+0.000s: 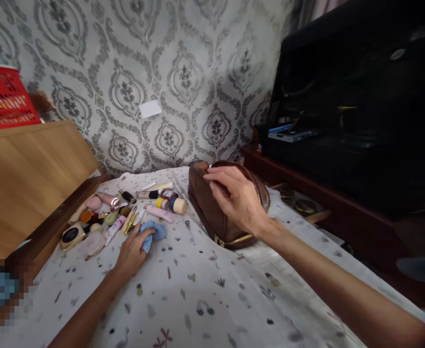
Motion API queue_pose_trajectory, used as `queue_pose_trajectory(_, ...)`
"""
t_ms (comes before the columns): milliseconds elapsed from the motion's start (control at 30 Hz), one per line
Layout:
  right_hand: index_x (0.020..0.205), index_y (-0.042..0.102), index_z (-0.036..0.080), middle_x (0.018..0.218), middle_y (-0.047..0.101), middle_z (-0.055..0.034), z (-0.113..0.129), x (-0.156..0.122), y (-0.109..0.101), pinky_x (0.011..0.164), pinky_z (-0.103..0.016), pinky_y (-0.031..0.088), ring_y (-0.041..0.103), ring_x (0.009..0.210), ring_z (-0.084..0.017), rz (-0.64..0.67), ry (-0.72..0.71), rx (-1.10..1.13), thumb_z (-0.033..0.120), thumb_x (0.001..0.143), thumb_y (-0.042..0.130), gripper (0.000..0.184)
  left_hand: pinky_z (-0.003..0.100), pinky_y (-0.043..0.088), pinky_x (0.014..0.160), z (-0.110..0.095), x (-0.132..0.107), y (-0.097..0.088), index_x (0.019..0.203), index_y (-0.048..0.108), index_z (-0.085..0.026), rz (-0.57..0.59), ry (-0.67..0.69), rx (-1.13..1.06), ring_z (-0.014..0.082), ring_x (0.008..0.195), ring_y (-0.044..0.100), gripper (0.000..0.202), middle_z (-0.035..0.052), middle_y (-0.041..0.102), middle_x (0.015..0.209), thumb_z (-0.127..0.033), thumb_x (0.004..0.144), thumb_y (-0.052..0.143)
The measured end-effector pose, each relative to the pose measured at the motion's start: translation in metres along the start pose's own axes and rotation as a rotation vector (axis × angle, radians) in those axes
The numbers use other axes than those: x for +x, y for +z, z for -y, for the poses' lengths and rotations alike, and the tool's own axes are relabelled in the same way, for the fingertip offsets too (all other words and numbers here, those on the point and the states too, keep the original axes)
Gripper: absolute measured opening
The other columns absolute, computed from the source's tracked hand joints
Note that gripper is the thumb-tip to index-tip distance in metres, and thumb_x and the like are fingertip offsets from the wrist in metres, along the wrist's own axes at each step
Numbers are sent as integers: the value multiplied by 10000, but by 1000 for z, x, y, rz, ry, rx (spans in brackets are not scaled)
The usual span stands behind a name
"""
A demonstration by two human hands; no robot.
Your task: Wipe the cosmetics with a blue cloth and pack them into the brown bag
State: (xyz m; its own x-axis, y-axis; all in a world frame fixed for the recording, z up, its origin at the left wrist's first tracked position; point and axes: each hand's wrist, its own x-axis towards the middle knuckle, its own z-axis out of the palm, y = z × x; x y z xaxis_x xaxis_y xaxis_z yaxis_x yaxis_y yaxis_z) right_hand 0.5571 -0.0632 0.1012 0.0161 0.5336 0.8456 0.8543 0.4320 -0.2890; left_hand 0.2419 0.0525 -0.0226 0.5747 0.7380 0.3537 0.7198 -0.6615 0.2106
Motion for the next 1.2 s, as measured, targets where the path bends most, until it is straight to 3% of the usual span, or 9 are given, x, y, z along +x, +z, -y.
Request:
queue_pose_trajectory(133,1126,684,185,1120,702,-104,22,-11,50,952,-400,509,627,1081,-237,210,75,137,148,926,504,271,368,532,889,11,-5,10,1189,683,-285,21,16,31,254,1070,600,516,71,597,1149,-63,771,480)
queue_pose_trajectory(267,1233,637,134,1251,649,-133,19,-17,115,962,-328,476,604,1137,-236,554,363,-88,145,918,519,337,359,525,869,12,-8,15,1218,664,-266,20,79,39,262,1064,590,562,83,577,1124,-36,727,514)
queue_pose_trajectory(433,1352,541,63,1341,580,-220,11,-19,172,992,-415,439,551,1202,-331,624,574,-364,180,924,521,444,373,513,832,13,-11,12,1195,656,-231,6,158,1,274,1019,581,451,95,563,1097,-101,770,581)
queue_pose_trajectory(567,1416,470,62,1455,485,-233,11,-19,196,1074,-458,351,427,1325,-353,609,539,-458,231,934,516,513,399,497,831,12,-11,11,1156,664,-224,-48,197,-28,271,958,577,287,96,573,1053,-316,889,616)
queue_pose_trajectory(667,1371,525,84,1492,465,-200,14,-9,212,1116,-444,289,353,1380,-333,641,413,-483,241,956,485,445,405,488,834,12,-11,12,1131,667,-221,-63,205,-44,272,966,573,287,101,578,1063,-414,935,586)
queue_pose_trajectory(800,1304,588,90,1318,614,-204,15,14,237,1042,-432,356,497,1240,-308,738,300,-470,180,965,439,381,412,481,843,12,-11,13,1124,666,-219,-62,185,-51,268,973,573,259,99,580,1049,-363,993,495)
queue_pose_trajectory(933,1250,635,72,1304,602,-246,12,35,254,1002,-442,400,523,1229,-334,823,280,-485,196,955,475,357,399,480,807,11,-11,12,1117,658,-208,-56,174,-57,260,930,562,247,95,571,1008,-314,1001,469)
queue_pose_trajectory(1067,1187,684,96,1325,591,-232,5,47,258,972,-412,450,527,1257,-326,966,270,-474,218,955,527,306,388,473,786,11,-11,11,1112,647,-199,-53,187,-52,252,908,545,226,98,566,1013,-265,988,470)
queue_pose_trajectory(1200,1184,668,150,1336,602,-143,3,51,254,962,-433,483,523,1270,-294,1083,240,-436,241,954,576,264,392,472,789,14,-11,13,1122,644,-199,-57,196,-54,252,905,541,220,102,567,1021,-244,969,493)
